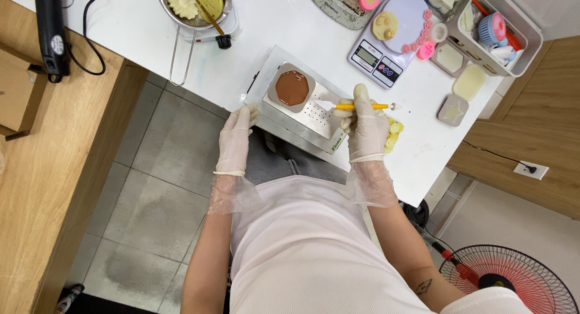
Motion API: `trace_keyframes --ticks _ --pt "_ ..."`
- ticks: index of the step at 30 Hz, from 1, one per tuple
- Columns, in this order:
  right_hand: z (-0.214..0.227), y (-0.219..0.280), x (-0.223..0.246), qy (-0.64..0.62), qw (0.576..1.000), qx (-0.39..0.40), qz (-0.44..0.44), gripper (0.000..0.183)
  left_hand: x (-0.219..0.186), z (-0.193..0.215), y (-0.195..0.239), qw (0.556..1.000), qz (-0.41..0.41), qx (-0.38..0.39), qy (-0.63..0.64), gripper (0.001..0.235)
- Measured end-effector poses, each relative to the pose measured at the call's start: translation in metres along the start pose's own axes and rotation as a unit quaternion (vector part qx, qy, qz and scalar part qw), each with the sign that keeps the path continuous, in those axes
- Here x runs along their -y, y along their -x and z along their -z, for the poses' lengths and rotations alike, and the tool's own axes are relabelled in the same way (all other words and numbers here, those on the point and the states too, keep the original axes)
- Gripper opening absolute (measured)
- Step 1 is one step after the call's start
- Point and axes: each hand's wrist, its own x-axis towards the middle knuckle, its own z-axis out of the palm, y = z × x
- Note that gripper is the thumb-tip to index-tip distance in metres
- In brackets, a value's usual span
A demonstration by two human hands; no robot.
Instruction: The person melts a brown substance in a pot on a hot plate and pours it into a star-shaped mold. They then use a lighter to heat the surface of the liquid in the mold. Finally, they place small yellow flower-shaped objects into the mold and use a pencil to arrange them.
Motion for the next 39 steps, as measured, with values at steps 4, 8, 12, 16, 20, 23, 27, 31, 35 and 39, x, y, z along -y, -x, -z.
trace_keyframes --ticks 4,8,12,16,20,23,27,31,35,39 --pt "0.003 0.002 0.004 -0.037 0.999 0.021 0.015 0.041 0.000 0.001 -0.002 1.000 -0.016 0.002 -0.003 0.042" --pt "0.011 0.011 0.008 -0.066 0.994 0.046 0.074 0.039 0.000 0.000 -0.003 0.999 -0.037 -0.016 0.009 0.040" --pt "0.017 0.019 0.011 -0.063 0.991 0.053 0.108 0.034 -0.016 -0.002 -0.006 0.995 -0.100 -0.007 0.014 0.036" --pt "0.011 0.028 0.010 -0.080 0.989 0.034 0.123 0.034 -0.046 -0.003 -0.007 0.988 -0.124 -0.005 -0.090 0.034" --pt "-0.024 0.044 0.009 -0.074 0.993 -0.029 0.092 0.032 -0.075 0.007 -0.006 0.954 -0.214 0.002 -0.210 0.034" --pt "-0.075 0.053 0.000 -0.091 0.992 -0.034 0.076 0.032 -0.085 0.041 -0.011 0.912 -0.339 -0.048 -0.226 0.042" --pt "-0.159 0.054 -0.025 -0.034 0.999 -0.005 0.038 0.038 -0.088 0.096 -0.063 0.899 -0.341 -0.145 -0.231 0.064" --pt "-0.244 0.031 -0.058 -0.037 0.997 -0.016 0.070 0.034 -0.073 0.130 -0.129 0.993 -0.061 0.052 -0.092 0.061" --pt "-0.283 0.013 -0.084 0.088 0.974 -0.035 0.208 0.032 -0.044 0.134 -0.159 0.969 0.100 0.223 0.033 0.061" --pt "-0.287 0.003 -0.095 0.221 0.941 -0.060 0.251 0.027 -0.027 0.121 -0.161 0.978 0.091 0.174 0.078 0.054"
